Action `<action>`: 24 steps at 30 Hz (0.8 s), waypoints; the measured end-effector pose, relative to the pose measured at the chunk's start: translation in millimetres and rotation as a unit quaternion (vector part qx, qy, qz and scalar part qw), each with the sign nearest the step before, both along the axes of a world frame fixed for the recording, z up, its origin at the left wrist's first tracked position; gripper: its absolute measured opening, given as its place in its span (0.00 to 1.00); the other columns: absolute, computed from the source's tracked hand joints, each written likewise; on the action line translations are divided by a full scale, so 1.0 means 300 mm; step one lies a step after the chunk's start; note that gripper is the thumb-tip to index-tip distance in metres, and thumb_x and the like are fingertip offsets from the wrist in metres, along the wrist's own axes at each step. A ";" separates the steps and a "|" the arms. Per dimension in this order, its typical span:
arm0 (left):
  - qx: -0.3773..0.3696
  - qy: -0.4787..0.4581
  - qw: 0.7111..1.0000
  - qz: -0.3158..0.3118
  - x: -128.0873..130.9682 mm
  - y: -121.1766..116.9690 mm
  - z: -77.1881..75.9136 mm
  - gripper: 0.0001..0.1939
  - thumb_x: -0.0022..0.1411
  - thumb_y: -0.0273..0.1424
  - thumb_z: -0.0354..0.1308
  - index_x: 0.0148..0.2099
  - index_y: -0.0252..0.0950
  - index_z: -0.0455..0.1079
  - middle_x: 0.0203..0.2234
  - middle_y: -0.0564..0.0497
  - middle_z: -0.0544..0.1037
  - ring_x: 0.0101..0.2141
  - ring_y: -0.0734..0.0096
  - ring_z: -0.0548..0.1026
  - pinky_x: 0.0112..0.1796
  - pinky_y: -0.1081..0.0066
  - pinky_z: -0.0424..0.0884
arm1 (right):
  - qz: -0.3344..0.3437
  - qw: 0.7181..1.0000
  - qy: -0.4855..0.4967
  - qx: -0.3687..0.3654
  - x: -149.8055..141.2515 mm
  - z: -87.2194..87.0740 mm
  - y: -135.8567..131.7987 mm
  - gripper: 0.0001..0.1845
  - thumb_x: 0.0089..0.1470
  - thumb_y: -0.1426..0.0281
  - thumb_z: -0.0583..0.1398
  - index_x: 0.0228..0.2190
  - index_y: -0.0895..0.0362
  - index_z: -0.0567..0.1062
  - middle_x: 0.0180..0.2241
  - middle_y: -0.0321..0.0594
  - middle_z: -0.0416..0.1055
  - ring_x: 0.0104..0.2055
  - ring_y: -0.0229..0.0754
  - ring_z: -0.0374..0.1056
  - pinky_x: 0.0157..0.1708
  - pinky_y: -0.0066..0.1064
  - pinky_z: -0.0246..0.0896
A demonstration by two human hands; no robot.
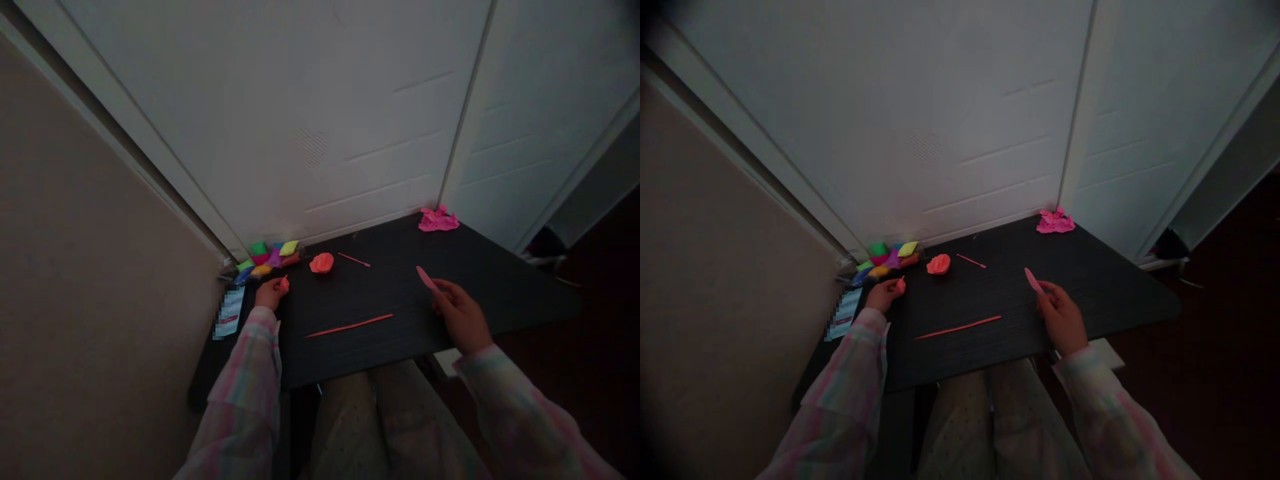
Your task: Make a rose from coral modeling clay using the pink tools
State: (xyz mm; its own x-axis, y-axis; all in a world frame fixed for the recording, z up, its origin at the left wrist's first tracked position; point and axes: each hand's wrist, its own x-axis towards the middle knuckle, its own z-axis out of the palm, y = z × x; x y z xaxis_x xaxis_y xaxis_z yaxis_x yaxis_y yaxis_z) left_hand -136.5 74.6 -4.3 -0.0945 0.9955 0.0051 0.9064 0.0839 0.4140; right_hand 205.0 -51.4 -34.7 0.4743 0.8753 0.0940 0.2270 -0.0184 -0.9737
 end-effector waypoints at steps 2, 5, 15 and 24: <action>-0.006 0.018 1.000 -0.008 -0.001 -0.001 -0.003 0.19 0.46 0.31 0.55 0.43 0.35 0.65 0.28 0.53 0.74 0.29 0.75 0.70 0.29 0.79 0.62 | 0.002 1.000 -0.013 -0.009 0.003 -0.002 0.000 0.21 0.43 0.58 0.52 0.36 0.59 0.66 0.17 0.32 0.60 0.20 0.32 0.56 0.20 0.24 0.51; -0.001 0.047 0.999 -0.016 0.009 -0.007 -0.007 0.17 0.50 0.33 0.51 0.44 0.35 0.65 0.32 0.50 0.74 0.32 0.73 0.70 0.31 0.78 0.62 | 0.003 1.000 -0.027 -0.012 0.004 -0.002 0.000 0.21 0.43 0.57 0.52 0.36 0.59 0.67 0.17 0.32 0.60 0.19 0.32 0.56 0.19 0.24 0.50; 0.018 0.142 0.989 -0.025 0.041 0.002 -0.023 0.17 0.56 0.36 0.41 0.33 0.32 0.67 0.31 0.44 0.73 0.33 0.67 0.69 0.30 0.73 0.60 | -0.003 0.999 -0.038 -0.008 0.002 0.005 -0.001 0.23 0.41 0.56 0.53 0.35 0.60 0.68 0.16 0.31 0.60 0.18 0.33 0.56 0.19 0.25 0.50; 0.062 0.169 0.983 -0.039 0.010 -0.074 -0.022 0.18 0.55 0.40 0.41 0.24 0.37 0.66 0.24 0.48 0.71 0.31 0.67 0.67 0.31 0.71 0.59 | 0.003 0.999 -0.035 -0.003 0.006 -0.017 0.006 0.23 0.42 0.57 0.53 0.36 0.60 0.67 0.17 0.32 0.60 0.19 0.33 0.56 0.20 0.25 0.51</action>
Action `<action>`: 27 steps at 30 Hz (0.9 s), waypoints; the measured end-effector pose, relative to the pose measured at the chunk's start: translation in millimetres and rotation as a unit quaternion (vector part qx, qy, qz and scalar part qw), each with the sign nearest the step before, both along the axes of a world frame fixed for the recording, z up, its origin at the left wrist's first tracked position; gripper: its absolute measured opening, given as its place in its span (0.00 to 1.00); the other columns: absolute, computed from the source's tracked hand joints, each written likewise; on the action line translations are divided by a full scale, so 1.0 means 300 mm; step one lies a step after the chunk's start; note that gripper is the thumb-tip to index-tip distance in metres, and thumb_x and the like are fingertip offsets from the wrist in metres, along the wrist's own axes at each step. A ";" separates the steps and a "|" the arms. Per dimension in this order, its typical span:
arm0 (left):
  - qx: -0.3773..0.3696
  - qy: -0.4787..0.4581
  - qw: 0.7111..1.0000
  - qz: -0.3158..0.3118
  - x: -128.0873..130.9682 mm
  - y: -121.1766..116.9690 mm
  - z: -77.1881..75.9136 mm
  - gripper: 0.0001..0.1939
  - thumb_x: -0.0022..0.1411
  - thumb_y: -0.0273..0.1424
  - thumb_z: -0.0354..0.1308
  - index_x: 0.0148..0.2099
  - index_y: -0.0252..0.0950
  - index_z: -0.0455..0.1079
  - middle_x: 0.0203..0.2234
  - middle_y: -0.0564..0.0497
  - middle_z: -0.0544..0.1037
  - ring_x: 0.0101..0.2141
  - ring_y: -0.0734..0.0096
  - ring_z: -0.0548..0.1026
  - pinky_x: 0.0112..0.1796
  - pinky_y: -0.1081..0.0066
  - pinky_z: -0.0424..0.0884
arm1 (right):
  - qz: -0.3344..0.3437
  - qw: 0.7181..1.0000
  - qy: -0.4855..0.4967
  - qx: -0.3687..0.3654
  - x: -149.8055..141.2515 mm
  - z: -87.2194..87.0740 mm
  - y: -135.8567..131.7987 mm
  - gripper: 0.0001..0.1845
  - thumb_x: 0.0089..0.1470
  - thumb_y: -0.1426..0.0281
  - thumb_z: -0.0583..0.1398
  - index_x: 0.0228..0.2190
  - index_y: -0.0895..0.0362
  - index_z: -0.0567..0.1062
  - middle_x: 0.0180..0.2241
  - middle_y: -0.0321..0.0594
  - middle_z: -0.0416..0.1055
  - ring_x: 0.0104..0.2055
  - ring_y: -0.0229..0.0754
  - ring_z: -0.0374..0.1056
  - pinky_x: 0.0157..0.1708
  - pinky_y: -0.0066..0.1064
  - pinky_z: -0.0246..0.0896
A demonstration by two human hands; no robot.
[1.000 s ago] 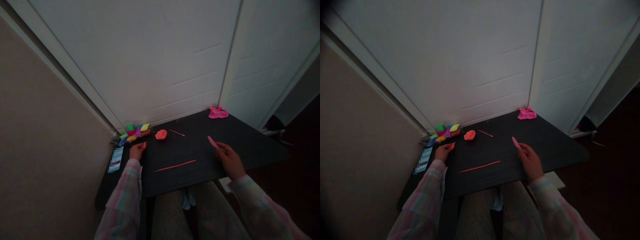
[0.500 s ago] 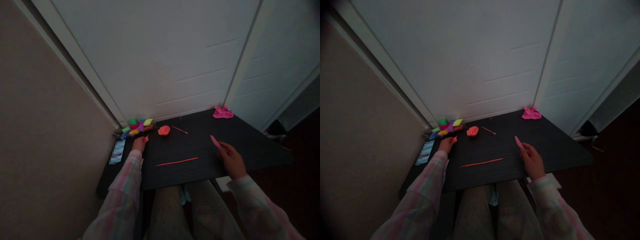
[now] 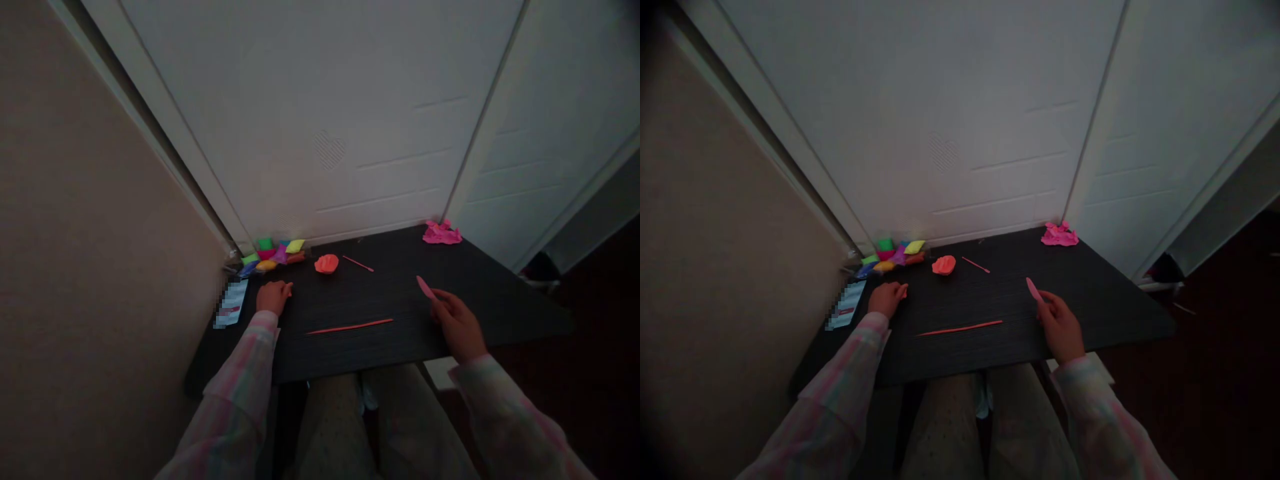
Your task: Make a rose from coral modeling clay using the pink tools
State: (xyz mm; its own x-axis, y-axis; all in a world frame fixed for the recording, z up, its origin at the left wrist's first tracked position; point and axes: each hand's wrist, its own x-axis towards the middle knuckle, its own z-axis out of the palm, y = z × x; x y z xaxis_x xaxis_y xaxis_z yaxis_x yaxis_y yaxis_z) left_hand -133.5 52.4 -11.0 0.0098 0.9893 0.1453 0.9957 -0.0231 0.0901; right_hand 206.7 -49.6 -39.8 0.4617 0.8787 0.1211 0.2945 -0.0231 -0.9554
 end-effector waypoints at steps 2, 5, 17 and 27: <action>0.016 -0.007 1.000 0.001 -0.006 -0.009 -0.012 0.18 0.54 0.42 0.42 0.23 0.37 0.65 0.24 0.49 0.70 0.32 0.68 0.66 0.33 0.71 0.59 | -0.005 1.000 0.009 0.002 -0.001 0.002 -0.001 0.23 0.41 0.57 0.53 0.36 0.61 0.67 0.17 0.32 0.60 0.19 0.33 0.56 0.20 0.25 0.51; 0.044 -0.030 0.999 0.014 -0.012 -0.011 -0.037 0.17 0.52 0.42 0.45 0.22 0.36 0.64 0.28 0.49 0.69 0.35 0.69 0.64 0.36 0.72 0.59 | -0.021 1.000 0.003 0.002 0.000 0.010 -0.005 0.23 0.41 0.58 0.54 0.37 0.61 0.67 0.17 0.32 0.60 0.19 0.32 0.56 0.20 0.24 0.52; 0.039 -0.069 0.996 0.033 -0.006 0.006 -0.074 0.14 0.54 0.37 0.43 0.35 0.34 0.64 0.31 0.48 0.69 0.33 0.71 0.68 0.33 0.74 0.61 | 0.254 0.929 -0.270 0.008 -0.459 0.084 -0.152 0.20 0.51 0.70 0.43 0.47 0.55 0.58 0.36 0.41 0.69 0.31 0.39 0.66 0.30 0.29 0.60; 0.026 -0.031 0.999 0.035 0.011 -0.008 -0.064 0.17 0.56 0.36 0.38 0.36 0.32 0.65 0.31 0.44 0.69 0.35 0.64 0.68 0.34 0.68 0.60 | 0.256 0.831 -0.486 -0.086 -0.590 0.051 -0.142 0.25 0.48 0.75 0.44 0.50 0.59 0.55 0.33 0.45 0.71 0.27 0.41 0.68 0.24 0.29 0.61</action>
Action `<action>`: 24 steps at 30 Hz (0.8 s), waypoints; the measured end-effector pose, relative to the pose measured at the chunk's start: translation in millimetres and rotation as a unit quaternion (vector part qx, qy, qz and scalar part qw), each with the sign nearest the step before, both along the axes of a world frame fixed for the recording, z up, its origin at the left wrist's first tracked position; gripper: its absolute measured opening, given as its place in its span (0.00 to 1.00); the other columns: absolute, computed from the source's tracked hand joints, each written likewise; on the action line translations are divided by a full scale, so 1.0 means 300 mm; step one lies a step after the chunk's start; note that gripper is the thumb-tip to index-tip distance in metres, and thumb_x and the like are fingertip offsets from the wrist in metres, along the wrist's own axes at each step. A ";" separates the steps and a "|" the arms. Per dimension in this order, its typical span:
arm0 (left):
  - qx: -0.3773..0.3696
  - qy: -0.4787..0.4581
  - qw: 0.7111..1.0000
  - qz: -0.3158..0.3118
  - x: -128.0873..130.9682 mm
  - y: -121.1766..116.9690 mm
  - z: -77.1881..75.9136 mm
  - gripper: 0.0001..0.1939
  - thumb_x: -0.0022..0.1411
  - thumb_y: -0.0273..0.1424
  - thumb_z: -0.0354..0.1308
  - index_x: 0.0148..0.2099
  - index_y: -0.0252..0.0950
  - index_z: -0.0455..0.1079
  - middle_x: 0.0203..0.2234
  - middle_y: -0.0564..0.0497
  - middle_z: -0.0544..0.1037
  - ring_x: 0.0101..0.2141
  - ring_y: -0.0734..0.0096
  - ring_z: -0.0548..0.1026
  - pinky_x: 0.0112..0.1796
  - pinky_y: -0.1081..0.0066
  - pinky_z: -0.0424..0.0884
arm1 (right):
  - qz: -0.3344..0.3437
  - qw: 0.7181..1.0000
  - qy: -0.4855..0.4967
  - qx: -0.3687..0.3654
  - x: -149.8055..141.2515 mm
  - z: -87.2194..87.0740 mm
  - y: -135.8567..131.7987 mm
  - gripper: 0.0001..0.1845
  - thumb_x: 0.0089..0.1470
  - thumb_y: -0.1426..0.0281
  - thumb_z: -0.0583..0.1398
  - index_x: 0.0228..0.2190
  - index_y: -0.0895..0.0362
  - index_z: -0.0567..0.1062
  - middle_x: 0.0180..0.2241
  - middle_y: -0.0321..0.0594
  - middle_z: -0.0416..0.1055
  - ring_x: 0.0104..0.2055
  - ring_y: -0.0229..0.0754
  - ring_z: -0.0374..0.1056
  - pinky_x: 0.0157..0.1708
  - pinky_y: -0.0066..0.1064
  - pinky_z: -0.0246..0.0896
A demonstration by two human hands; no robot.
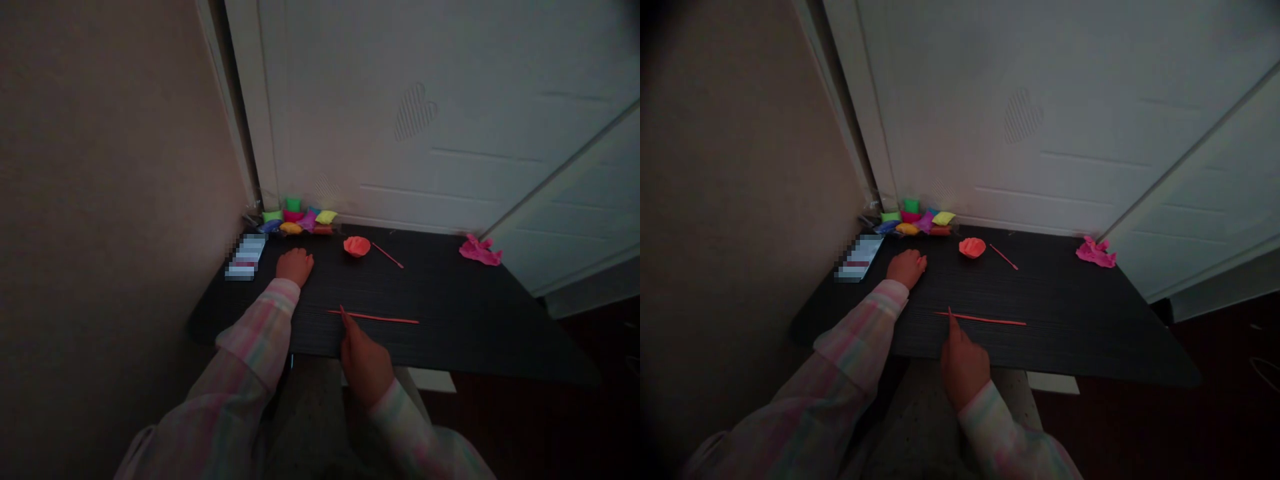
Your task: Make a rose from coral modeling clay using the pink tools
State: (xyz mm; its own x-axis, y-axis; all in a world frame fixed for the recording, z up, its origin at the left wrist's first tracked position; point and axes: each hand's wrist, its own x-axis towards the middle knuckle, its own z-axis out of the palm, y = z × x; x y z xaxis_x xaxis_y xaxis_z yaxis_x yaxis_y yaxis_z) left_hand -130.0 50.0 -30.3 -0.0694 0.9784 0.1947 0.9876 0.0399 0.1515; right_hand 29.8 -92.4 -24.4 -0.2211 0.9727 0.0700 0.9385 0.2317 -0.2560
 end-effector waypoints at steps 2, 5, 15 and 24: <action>0.003 -0.002 1.000 -0.002 0.001 -0.004 0.000 0.18 0.56 0.36 0.38 0.36 0.32 0.64 0.32 0.44 0.69 0.35 0.64 0.67 0.34 0.68 0.60 | -0.004 1.000 -0.018 -0.009 -0.003 0.004 0.000 0.25 0.49 0.75 0.44 0.50 0.60 0.55 0.31 0.45 0.71 0.26 0.42 0.68 0.23 0.30 0.60; 0.004 -0.006 1.000 -0.005 0.002 -0.007 -0.004 0.18 0.56 0.37 0.38 0.37 0.32 0.64 0.32 0.45 0.69 0.36 0.64 0.67 0.35 0.67 0.60 | -0.008 0.999 -0.044 -0.020 -0.009 0.011 0.001 0.24 0.49 0.74 0.44 0.50 0.60 0.55 0.30 0.45 0.71 0.25 0.42 0.68 0.22 0.30 0.60; 0.015 0.004 1.000 -0.009 0.003 -0.008 -0.011 0.18 0.56 0.36 0.37 0.37 0.32 0.64 0.32 0.44 0.69 0.35 0.63 0.67 0.34 0.67 0.60 | -0.033 0.995 -0.094 -0.032 -0.035 0.017 0.007 0.25 0.48 0.74 0.46 0.50 0.59 0.55 0.27 0.41 0.72 0.23 0.41 0.68 0.20 0.28 0.58; 0.040 0.020 0.999 -0.014 -0.001 -0.007 -0.017 0.19 0.57 0.38 0.36 0.35 0.33 0.64 0.30 0.45 0.69 0.33 0.62 0.68 0.30 0.67 0.60 | -0.039 0.994 -0.097 -0.040 -0.042 0.018 -0.007 0.25 0.48 0.74 0.46 0.50 0.59 0.55 0.29 0.42 0.72 0.24 0.42 0.68 0.20 0.29 0.58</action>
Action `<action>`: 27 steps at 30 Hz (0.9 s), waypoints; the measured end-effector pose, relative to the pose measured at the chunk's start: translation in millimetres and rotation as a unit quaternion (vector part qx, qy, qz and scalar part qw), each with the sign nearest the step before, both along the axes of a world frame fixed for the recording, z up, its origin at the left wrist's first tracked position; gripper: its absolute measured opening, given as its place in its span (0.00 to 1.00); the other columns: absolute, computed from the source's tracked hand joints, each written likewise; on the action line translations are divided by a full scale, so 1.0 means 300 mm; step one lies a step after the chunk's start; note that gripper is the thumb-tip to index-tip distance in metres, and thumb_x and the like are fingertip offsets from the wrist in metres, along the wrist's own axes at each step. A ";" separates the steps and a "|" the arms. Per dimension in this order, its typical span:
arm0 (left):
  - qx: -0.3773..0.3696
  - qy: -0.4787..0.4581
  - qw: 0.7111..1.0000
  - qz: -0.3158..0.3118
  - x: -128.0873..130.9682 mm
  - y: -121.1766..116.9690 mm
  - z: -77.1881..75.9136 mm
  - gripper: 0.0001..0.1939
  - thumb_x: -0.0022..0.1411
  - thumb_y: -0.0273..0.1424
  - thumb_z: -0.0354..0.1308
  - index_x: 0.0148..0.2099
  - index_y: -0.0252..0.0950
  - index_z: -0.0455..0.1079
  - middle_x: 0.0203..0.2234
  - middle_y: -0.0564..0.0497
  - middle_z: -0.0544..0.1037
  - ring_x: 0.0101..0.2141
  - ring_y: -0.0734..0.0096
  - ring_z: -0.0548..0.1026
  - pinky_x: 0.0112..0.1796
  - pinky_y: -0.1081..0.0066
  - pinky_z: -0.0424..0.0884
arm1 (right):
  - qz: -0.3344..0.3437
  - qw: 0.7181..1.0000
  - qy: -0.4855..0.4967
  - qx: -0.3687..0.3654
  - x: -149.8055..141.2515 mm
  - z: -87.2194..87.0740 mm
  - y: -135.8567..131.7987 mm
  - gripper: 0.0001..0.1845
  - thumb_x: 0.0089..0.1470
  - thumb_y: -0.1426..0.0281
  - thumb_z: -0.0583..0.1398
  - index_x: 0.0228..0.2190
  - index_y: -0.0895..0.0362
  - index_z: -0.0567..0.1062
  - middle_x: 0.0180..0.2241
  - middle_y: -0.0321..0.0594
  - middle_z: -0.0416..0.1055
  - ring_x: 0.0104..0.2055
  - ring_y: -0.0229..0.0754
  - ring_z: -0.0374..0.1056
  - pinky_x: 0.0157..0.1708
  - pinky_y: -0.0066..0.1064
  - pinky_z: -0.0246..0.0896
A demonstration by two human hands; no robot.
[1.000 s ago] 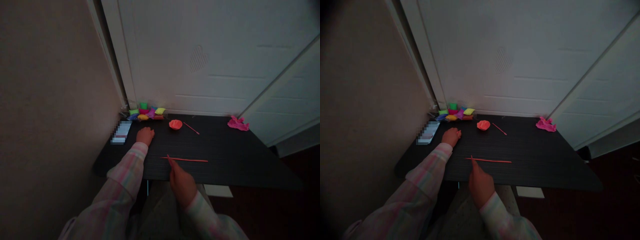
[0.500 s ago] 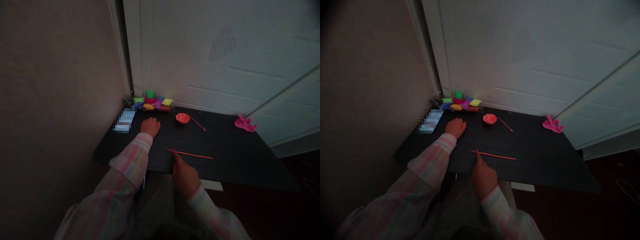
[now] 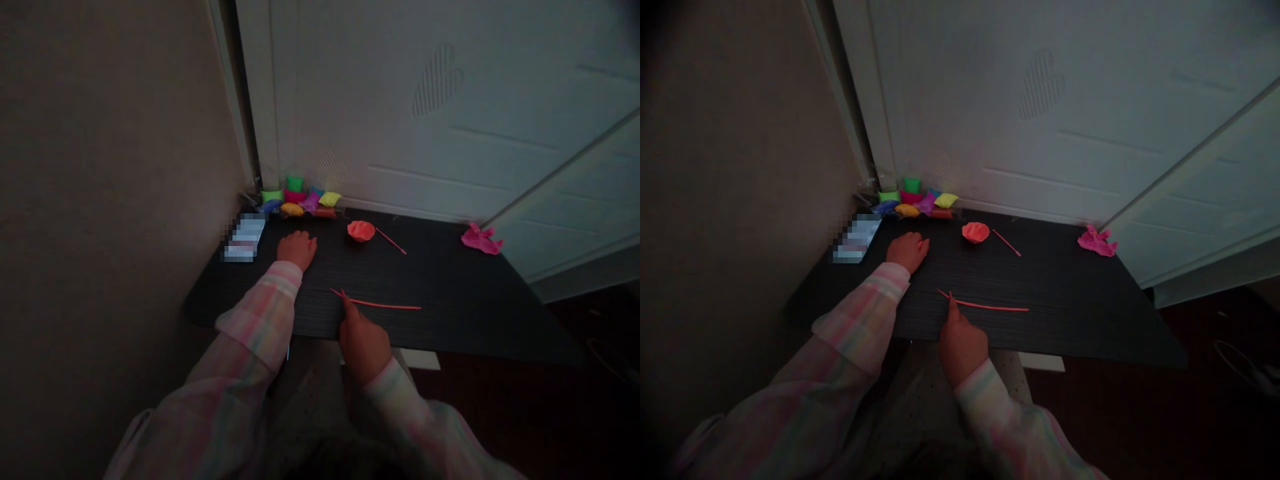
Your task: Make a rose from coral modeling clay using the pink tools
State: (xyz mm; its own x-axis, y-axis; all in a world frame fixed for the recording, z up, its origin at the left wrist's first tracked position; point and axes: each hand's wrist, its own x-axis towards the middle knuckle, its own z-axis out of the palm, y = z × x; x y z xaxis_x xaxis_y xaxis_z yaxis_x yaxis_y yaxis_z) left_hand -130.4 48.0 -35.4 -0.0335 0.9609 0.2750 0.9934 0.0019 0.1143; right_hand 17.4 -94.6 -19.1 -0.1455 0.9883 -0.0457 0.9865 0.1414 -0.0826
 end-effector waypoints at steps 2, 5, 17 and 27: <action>0.003 -0.003 1.000 0.002 0.000 -0.002 0.003 0.21 0.57 0.39 0.34 0.35 0.33 0.64 0.30 0.45 0.69 0.33 0.62 0.68 0.30 0.67 0.60 | 0.005 1.000 0.004 0.002 -0.002 0.002 -0.002 0.25 0.48 0.74 0.47 0.50 0.59 0.54 0.29 0.42 0.72 0.24 0.42 0.68 0.20 0.28 0.58; 0.003 -0.015 1.000 0.004 0.001 -0.003 0.008 0.22 0.57 0.40 0.33 0.35 0.33 0.63 0.29 0.45 0.69 0.32 0.62 0.69 0.30 0.66 0.60 | 0.009 1.000 0.010 -0.004 -0.003 0.003 -0.003 0.26 0.47 0.76 0.47 0.50 0.60 0.54 0.28 0.42 0.72 0.24 0.42 0.68 0.21 0.29 0.59; 0.112 -0.074 0.991 -0.018 -0.013 -0.025 0.002 0.14 0.55 0.34 0.42 0.39 0.33 0.62 0.32 0.45 0.67 0.35 0.64 0.65 0.36 0.67 0.61 | 0.031 0.963 0.254 0.086 0.038 -0.047 -0.015 0.22 0.51 0.73 0.43 0.49 0.59 0.56 0.42 0.44 0.66 0.37 0.37 0.66 0.34 0.26 0.60; 0.115 -0.164 0.966 -0.162 0.038 -0.138 -0.009 0.08 0.52 0.32 0.47 0.33 0.35 0.64 0.30 0.48 0.68 0.34 0.70 0.65 0.37 0.70 0.63 | -0.217 0.886 0.372 0.174 0.383 -0.055 0.138 0.19 0.46 0.60 0.47 0.32 0.60 0.67 0.26 0.42 0.69 0.28 0.40 0.65 0.27 0.28 0.57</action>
State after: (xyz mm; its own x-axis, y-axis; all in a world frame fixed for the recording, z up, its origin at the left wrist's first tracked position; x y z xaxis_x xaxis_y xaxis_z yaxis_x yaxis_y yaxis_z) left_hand -119.1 6.6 -38.2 0.1373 0.8507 0.5074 0.8479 -0.3657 0.3837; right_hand 132.4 -53.2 -35.6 0.3896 0.8938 0.2221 0.6457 -0.0932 -0.7579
